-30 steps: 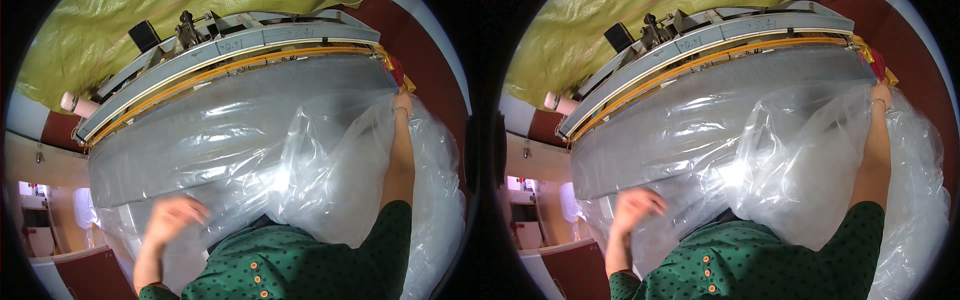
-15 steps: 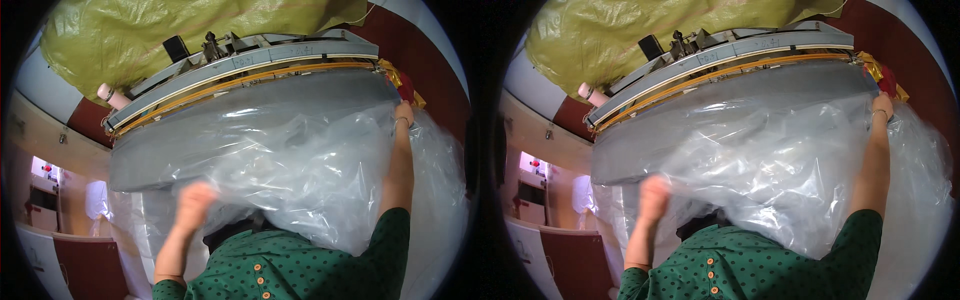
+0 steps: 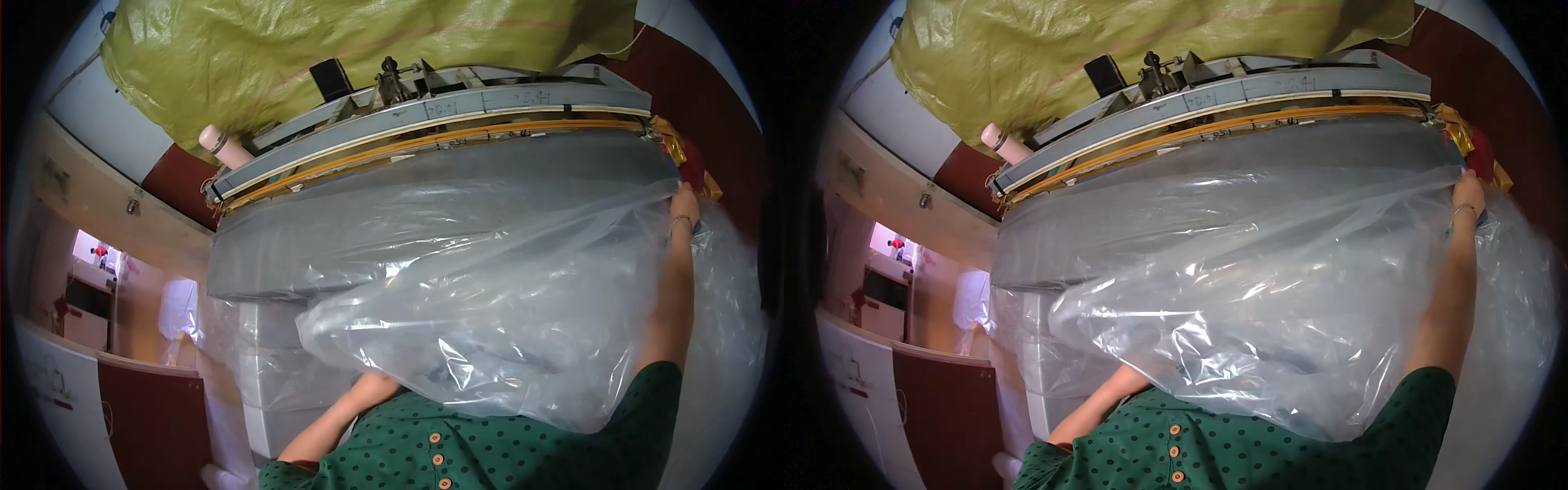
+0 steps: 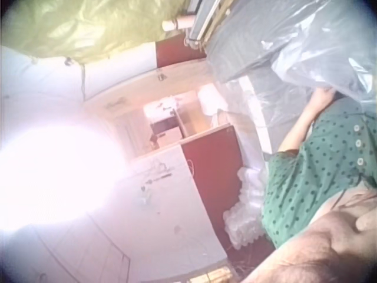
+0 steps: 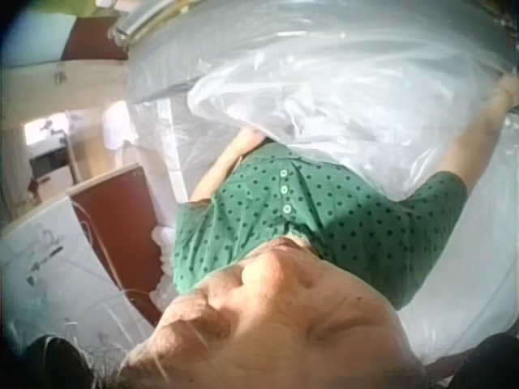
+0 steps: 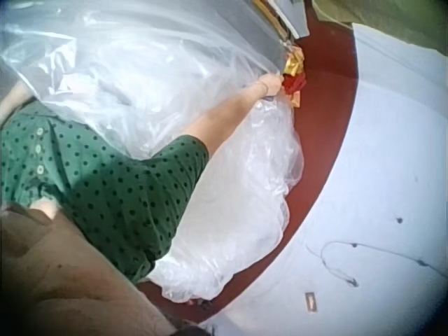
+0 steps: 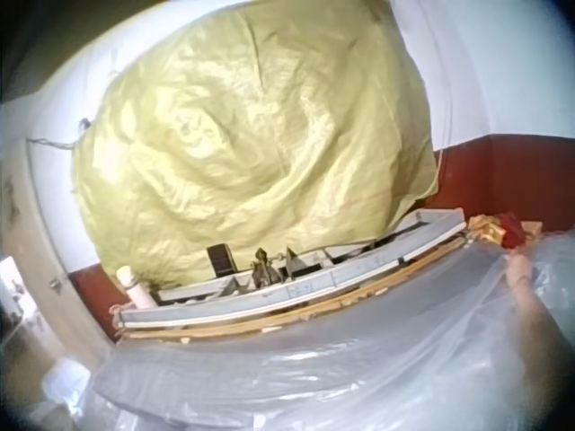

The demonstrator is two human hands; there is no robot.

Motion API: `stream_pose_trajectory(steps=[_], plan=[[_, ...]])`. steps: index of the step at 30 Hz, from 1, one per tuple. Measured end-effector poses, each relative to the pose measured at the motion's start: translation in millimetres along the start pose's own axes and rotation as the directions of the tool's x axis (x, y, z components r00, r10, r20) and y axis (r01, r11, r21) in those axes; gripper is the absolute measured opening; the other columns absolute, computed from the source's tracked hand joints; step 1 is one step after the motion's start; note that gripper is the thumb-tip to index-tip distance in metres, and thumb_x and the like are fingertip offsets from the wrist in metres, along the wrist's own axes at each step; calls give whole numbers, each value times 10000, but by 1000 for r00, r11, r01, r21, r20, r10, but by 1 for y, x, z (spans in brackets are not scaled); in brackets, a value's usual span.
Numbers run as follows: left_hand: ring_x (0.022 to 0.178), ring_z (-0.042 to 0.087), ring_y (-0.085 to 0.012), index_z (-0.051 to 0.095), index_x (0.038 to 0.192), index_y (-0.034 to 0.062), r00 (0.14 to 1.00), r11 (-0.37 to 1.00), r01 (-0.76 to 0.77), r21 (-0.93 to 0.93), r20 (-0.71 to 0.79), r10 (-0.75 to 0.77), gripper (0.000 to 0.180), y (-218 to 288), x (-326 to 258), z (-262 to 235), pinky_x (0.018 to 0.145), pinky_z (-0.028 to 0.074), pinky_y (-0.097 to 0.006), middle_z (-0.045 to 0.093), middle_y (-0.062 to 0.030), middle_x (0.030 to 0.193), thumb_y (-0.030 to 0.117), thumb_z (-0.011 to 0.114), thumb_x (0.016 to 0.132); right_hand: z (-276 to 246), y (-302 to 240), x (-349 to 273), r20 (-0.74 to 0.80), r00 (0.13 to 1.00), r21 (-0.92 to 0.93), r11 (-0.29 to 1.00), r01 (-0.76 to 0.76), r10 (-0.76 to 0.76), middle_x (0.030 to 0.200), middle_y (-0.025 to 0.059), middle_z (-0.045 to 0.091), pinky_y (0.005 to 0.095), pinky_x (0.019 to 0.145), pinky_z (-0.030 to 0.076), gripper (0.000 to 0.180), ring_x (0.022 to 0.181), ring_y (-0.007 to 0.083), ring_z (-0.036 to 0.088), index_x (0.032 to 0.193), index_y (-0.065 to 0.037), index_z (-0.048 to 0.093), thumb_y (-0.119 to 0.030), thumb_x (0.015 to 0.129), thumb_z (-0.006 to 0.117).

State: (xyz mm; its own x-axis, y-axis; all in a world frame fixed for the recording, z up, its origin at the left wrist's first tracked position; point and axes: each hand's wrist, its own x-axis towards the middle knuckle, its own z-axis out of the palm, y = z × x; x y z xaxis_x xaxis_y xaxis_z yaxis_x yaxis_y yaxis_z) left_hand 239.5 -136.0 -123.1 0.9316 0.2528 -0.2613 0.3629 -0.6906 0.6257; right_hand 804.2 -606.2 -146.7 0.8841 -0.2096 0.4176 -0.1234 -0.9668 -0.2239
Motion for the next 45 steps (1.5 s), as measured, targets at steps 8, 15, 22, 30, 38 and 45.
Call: stream_pose_trajectory(steps=[8, 15, 22, 30, 38, 45], plan=[[708, 559, -119, 497, 887, 58, 367, 782, -555, -283, -927, -76, 146, -53, -46, -224, 676, 485, -280, 561, -28, 819, 192, 449, 920, -7, -3, -5, 15, 999, -59, 998, 34, -33, 980, 212, 594, 495, 747, 438, 376, 919, 397, 559, 973, -55, 522, -353, 940, 296], [1046, 501, -234, 552, 1071, 76, 791, 601, 144, -786, -273, -547, 243, -106, -42, 10, 870, 433, -394, 549, -93, 1083, 189, 471, 871, 12, 7, 10, -21, 998, -40, 997, 62, -63, 974, 221, 591, 497, 738, 435, 383, 902, 402, 560, 960, -36, 521, -348, 942, 299], [1050, 493, -235, 389, 1258, 56, 524, 786, -273, -554, -771, -362, 427, -190, -53, -125, 830, 471, -386, 471, -90, 1182, 313, 430, 920, 19, 17, 13, -29, 996, -11, 997, 82, -82, 972, 236, 582, 496, 730, 421, 378, 888, 419, 547, 961, -19, 511, -328, 945, 295], [616, 514, -202, 545, 784, -17, -15, 896, 422, 141, -987, 163, 249, -163, -95, -412, 620, 437, -305, 569, -77, 687, 214, 512, 869, 15, 7, 10, -2, 997, -26, 996, 83, -83, 964, 241, 583, 492, 730, 426, 341, 892, 425, 543, 994, -29, 498, -315, 943, 319], [990, 528, -298, 526, 1018, 26, 649, 458, -82, 885, -301, 698, 272, -43, 27, -278, 892, 409, -379, 549, -138, 1065, 41, 593, 756, 14, 40, 9, -61, 998, 40, 999, 20, -18, 1076, 203, 571, 451, 763, 445, 365, 965, 393, 546, 1234, -142, 452, -315, 947, 308], [967, 534, -385, 420, 1228, 32, 804, 783, 408, 470, -591, -64, 493, -226, 1, -229, 798, 443, -438, 536, -199, 1133, 58, 567, 759, 31, 34, 16, 0, 999, 23, 999, 39, -39, 1083, 188, 576, 458, 778, 439, 364, 972, 394, 543, 1257, -205, 445, -333, 948, 301]])
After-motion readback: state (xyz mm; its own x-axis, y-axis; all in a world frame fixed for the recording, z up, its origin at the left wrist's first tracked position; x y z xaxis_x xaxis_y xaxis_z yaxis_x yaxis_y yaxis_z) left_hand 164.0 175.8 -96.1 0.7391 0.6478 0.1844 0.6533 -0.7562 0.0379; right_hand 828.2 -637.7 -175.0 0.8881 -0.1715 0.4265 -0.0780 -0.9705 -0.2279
